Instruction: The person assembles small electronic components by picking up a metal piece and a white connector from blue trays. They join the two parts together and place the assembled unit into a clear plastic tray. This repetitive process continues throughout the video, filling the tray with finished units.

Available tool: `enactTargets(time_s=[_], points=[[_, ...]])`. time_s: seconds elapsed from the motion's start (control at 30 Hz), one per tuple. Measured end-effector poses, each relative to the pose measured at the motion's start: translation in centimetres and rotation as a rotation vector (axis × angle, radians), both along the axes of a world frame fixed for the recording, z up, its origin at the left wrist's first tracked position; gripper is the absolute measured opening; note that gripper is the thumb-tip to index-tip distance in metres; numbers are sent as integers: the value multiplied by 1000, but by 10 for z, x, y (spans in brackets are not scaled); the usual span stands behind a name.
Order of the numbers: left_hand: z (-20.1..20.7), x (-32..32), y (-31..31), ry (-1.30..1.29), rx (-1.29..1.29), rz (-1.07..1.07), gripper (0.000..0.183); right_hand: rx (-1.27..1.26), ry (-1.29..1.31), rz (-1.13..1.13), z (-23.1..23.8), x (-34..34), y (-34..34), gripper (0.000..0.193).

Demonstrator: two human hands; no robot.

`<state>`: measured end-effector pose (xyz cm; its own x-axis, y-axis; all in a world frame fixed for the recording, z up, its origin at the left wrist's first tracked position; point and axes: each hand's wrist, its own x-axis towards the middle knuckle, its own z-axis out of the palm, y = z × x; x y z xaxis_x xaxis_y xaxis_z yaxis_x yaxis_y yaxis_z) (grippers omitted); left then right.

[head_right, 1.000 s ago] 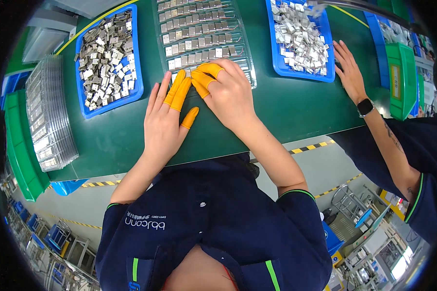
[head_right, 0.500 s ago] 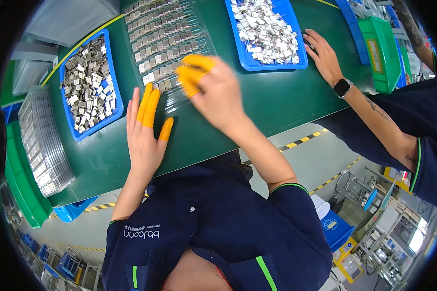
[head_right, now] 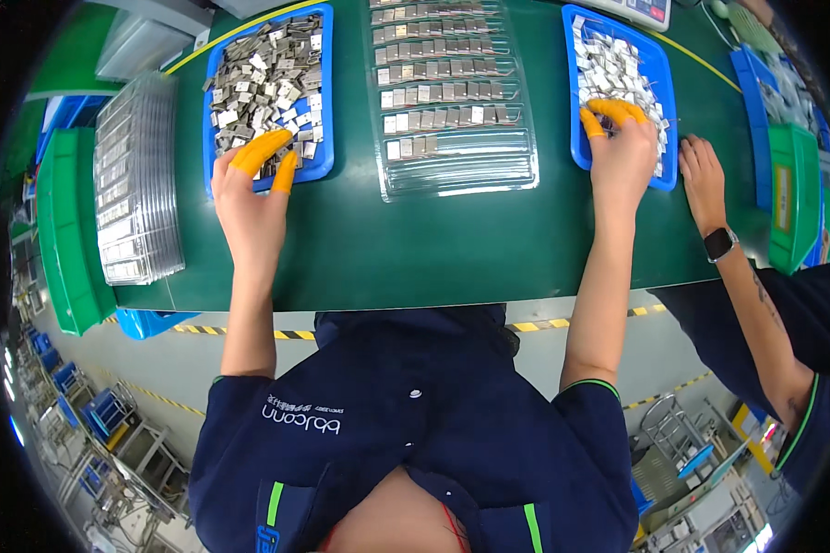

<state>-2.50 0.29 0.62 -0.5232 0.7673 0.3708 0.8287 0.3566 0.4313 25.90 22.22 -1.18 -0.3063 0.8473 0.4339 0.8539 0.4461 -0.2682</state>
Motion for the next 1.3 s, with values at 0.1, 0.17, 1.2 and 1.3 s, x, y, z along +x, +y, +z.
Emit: enactTargets(time_s=[0.1,0.17,1.2,1.3], points=[[-7,-19,7,52,-84,18,22,-117,179,-84,1,1,-1,21],[-7,-22,22,43,-87,11,21,-77,318,-79,4,3,-3,24],[20,48,19,-1697,514,-141,30,-672,847,511,52,-89,-105,18],[18,54,20,-1731,461,-154,28,-741,761,506,54,-89,-107,17]])
